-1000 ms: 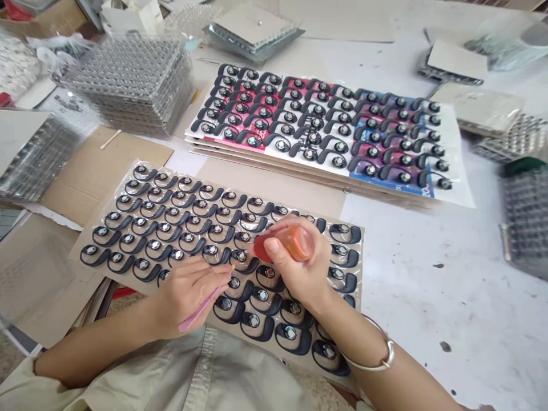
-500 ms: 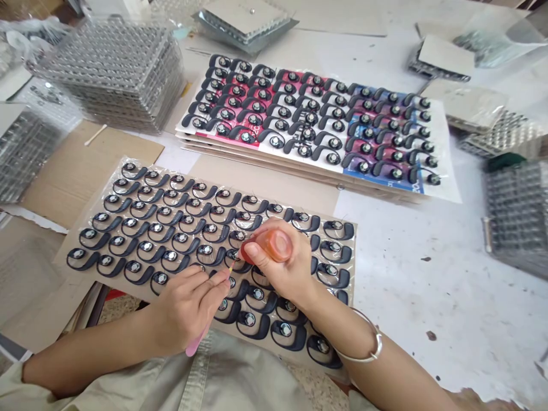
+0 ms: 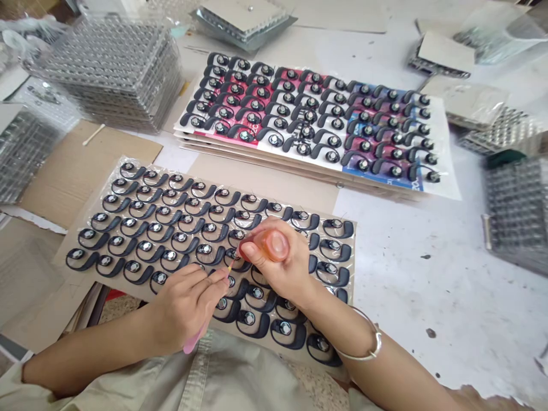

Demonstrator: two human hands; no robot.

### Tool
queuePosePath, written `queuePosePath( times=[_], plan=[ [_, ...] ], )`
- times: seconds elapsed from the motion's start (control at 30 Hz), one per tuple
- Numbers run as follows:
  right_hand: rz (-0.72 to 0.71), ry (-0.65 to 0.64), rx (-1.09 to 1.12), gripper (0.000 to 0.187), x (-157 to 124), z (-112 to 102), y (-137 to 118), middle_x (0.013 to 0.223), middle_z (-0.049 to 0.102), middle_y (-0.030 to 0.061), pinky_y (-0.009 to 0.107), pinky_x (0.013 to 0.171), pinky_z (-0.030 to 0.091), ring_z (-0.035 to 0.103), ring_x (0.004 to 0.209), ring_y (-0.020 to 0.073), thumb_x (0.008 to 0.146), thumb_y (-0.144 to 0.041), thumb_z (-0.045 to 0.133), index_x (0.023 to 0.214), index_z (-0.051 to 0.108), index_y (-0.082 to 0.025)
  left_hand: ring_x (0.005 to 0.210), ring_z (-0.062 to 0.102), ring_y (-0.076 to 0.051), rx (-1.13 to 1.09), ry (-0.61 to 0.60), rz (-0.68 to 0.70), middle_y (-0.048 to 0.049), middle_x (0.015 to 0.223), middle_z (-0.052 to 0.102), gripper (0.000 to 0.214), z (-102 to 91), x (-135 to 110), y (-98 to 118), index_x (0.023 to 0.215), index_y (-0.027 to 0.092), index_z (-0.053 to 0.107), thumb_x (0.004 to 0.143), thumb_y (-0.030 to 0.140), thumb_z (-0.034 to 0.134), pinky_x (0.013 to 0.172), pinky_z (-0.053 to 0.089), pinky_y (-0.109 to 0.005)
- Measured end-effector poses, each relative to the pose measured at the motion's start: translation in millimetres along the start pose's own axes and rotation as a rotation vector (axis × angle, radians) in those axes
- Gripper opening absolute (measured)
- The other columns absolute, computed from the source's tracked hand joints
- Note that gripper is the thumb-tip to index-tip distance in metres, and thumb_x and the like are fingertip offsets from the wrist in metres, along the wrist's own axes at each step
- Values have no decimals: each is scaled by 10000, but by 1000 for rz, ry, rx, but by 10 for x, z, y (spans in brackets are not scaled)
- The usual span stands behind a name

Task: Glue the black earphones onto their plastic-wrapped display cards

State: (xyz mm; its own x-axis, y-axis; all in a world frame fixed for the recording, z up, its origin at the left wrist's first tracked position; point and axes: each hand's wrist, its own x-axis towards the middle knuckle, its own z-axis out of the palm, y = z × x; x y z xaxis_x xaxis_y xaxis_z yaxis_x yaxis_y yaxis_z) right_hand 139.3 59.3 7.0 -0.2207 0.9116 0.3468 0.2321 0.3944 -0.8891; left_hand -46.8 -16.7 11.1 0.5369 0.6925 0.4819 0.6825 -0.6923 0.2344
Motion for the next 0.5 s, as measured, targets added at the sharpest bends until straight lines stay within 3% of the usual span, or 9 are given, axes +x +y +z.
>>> queuePosePath(
  times=[0.5],
  plan=[
    [17, 26, -67, 203, -13, 4, 6, 701, 672, 6, 300, 565, 521, 634, 613, 162, 788, -425, 692, 821, 614, -241, 646, 614, -164, 13, -17, 9, -176, 948, 711, 178, -8, 3, -1, 904, 37, 627, 844, 62, 461, 588, 507, -295]
  ],
)
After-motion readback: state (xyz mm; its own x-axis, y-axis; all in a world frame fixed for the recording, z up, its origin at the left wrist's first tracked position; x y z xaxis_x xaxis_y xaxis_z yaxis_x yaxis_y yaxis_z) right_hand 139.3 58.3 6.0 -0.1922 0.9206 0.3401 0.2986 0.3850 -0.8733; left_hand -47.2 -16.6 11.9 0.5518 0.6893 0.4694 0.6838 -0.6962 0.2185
